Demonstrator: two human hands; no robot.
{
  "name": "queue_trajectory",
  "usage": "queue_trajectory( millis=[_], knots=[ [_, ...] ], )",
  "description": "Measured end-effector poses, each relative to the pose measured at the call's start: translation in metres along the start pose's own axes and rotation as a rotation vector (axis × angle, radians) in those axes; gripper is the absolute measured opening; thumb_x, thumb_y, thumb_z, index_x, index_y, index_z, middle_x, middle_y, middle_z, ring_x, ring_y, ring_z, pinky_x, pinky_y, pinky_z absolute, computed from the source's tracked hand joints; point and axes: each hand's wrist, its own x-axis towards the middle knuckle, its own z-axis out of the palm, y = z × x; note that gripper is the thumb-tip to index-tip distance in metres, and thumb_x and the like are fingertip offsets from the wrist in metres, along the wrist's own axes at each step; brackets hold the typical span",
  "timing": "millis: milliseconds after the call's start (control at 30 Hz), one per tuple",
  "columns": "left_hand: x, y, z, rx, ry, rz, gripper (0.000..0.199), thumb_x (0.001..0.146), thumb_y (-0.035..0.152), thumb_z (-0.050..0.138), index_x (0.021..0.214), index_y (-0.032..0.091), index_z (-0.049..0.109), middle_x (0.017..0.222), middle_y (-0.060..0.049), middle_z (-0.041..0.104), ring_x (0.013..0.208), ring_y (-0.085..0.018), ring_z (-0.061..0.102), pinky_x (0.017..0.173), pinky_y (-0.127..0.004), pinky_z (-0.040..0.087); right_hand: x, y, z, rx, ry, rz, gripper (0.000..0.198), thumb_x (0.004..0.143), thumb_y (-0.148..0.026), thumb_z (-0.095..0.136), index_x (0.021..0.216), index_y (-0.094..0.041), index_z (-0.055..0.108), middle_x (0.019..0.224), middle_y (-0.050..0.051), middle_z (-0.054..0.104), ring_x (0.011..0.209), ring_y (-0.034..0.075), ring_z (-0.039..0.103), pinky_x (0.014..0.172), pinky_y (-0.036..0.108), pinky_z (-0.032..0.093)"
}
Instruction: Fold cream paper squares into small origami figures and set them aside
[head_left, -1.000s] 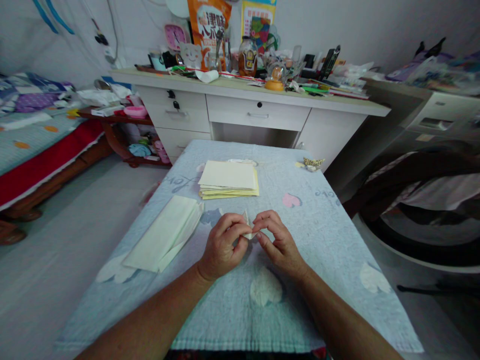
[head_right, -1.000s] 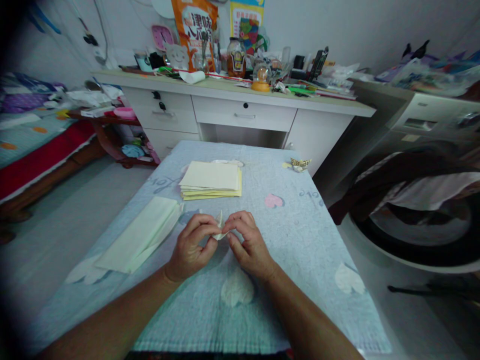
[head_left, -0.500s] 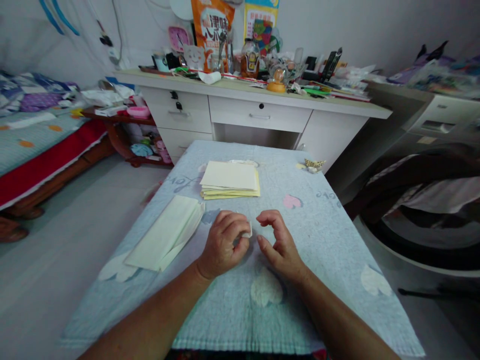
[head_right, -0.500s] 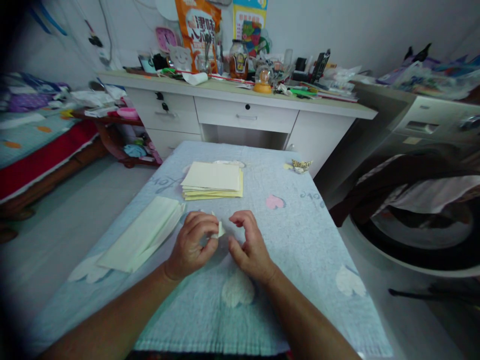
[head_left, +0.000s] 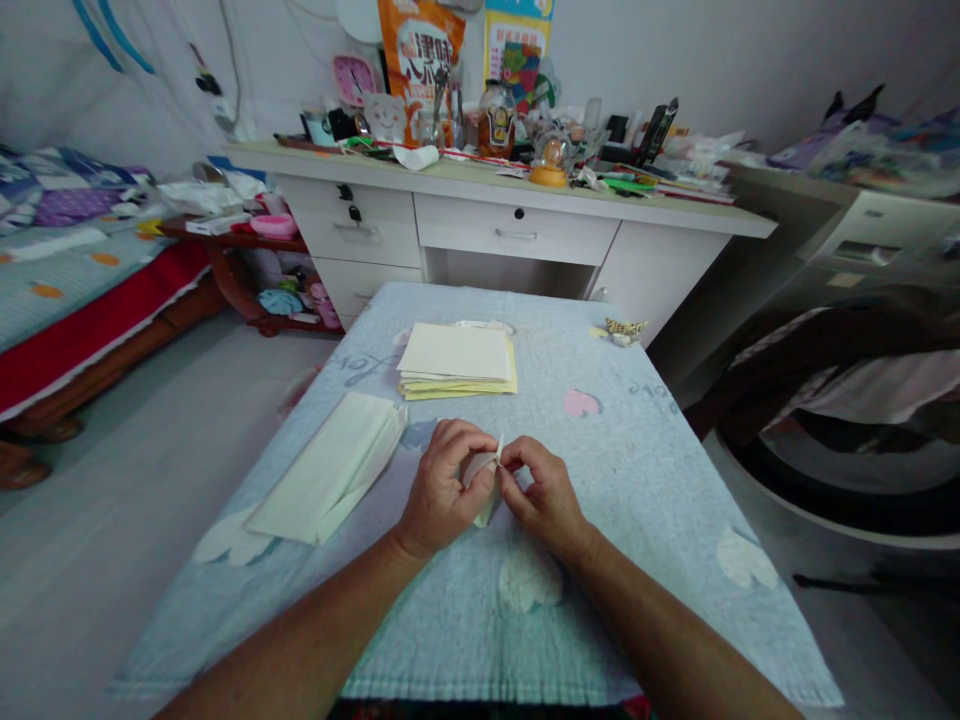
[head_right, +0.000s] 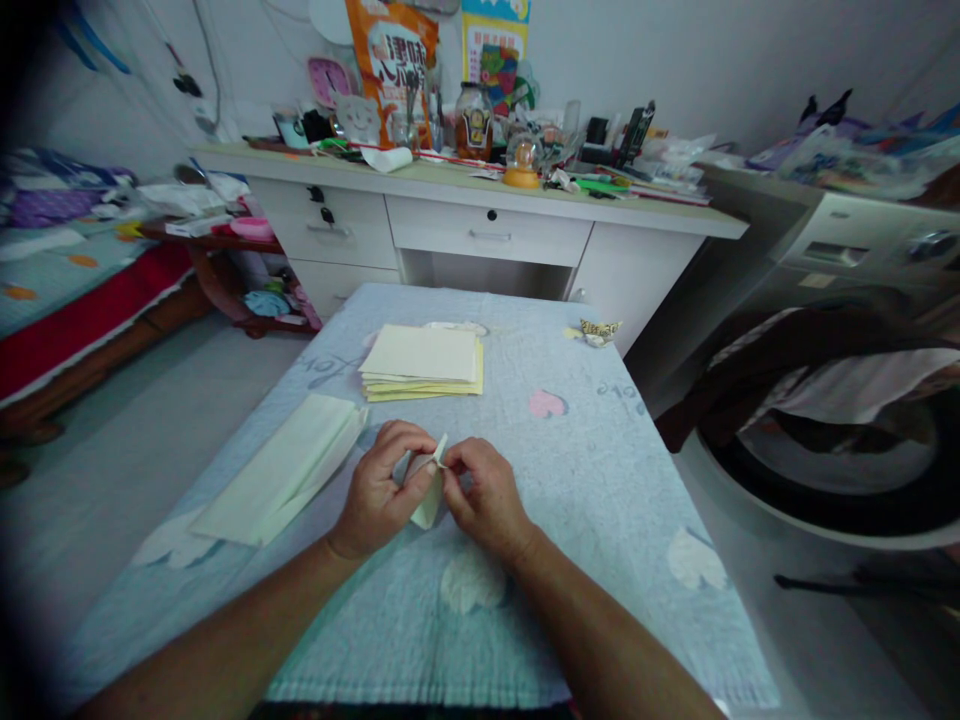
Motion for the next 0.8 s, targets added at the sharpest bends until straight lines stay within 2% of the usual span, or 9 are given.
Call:
queue_trajectory(
  millis=[100,233,367,800],
  knots=[
    [-0.0005,0.0011,0.0007,-0.059,-0.024,-0.027,0.01,0.081,0.017,0.054,0.09,0.02,0.057,0.086,-0.003,0.055,0.088,-0.019,0.052,0.08,-0.034,0.044,0.0,-0.0008,-0.0019,0.006,0.028,0.006,0.008,0.08,-0.013,0.05,0.082,-0.02,0.053,0.074,0.0,0.056,0.072,0.015,0.053,0.068,0.027,0.042],
    [-0.0003,0.0,0.0023,-0.124,0.005,-0.065,0.004,0.081,0.018,0.056,0.083,0.02,0.053,0.084,-0.002,0.053,0.085,-0.018,0.052,0.08,-0.033,0.044,0.0005,-0.0025,-0.0039,-0.005,0.022,0.022,0.007,0.08,-0.014,0.051,0.081,-0.02,0.053,0.073,0.0,0.055,0.071,0.015,0.053,0.067,0.027,0.041],
    [-0.0005,-0.0029,0.0044,-0.163,0.026,-0.122,0.006,0.082,0.021,0.056,0.081,0.019,0.051,0.082,-0.001,0.052,0.082,-0.017,0.052,0.078,-0.031,0.044,0.0011,-0.0037,-0.0037,-0.01,0.034,0.009,0.004,0.081,-0.016,0.051,0.079,-0.02,0.052,0.074,0.001,0.054,0.072,0.015,0.052,0.067,0.028,0.041],
    [-0.0018,-0.0079,0.0079,-0.258,0.042,-0.195,0.006,0.083,0.024,0.057,0.08,0.019,0.055,0.081,-0.001,0.053,0.08,-0.016,0.054,0.075,-0.029,0.045,0.001,-0.0045,-0.0037,-0.029,0.01,0.032,0.005,0.082,-0.017,0.05,0.078,-0.02,0.051,0.072,0.0,0.053,0.071,0.015,0.051,0.066,0.028,0.041]
  ],
)
